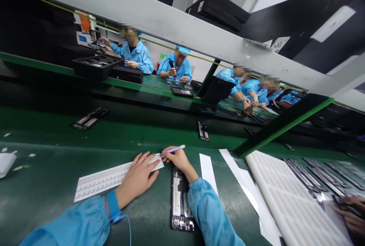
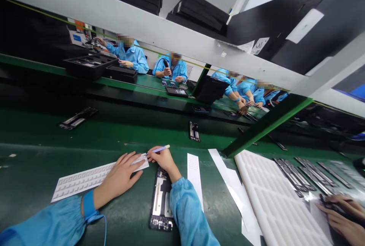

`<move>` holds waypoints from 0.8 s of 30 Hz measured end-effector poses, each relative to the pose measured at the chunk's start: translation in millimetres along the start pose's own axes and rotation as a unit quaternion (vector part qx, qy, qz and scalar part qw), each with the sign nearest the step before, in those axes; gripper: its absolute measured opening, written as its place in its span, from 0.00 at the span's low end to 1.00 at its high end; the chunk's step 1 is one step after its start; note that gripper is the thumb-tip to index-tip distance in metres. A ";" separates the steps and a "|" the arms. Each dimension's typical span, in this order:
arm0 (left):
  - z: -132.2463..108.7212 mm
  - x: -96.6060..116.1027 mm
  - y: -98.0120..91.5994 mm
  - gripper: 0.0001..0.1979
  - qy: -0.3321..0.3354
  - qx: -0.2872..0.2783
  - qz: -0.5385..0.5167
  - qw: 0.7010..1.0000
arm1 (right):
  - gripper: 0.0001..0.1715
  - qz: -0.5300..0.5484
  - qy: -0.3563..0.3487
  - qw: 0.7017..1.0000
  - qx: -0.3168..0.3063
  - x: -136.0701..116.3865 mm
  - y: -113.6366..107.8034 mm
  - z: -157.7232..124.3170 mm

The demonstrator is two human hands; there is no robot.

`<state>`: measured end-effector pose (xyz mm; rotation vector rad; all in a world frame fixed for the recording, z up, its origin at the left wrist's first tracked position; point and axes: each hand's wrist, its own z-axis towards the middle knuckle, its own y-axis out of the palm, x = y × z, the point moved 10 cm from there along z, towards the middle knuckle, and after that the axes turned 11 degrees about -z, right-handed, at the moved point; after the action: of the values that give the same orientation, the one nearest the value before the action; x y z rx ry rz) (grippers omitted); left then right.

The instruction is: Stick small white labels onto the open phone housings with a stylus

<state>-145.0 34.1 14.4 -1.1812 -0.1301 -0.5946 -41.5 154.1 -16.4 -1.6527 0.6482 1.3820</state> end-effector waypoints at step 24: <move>-5.2 30.3 -14.7 0.18 0.082 0.017 -0.019 0.996 | 0.22 0.070 0.024 0.973 0.218 -25.0 -54.3 -119.5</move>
<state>-128.0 14.7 36.7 -1.0933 -0.0236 -0.7184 57.9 74.8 24.6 -1.3103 1.0327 1.1913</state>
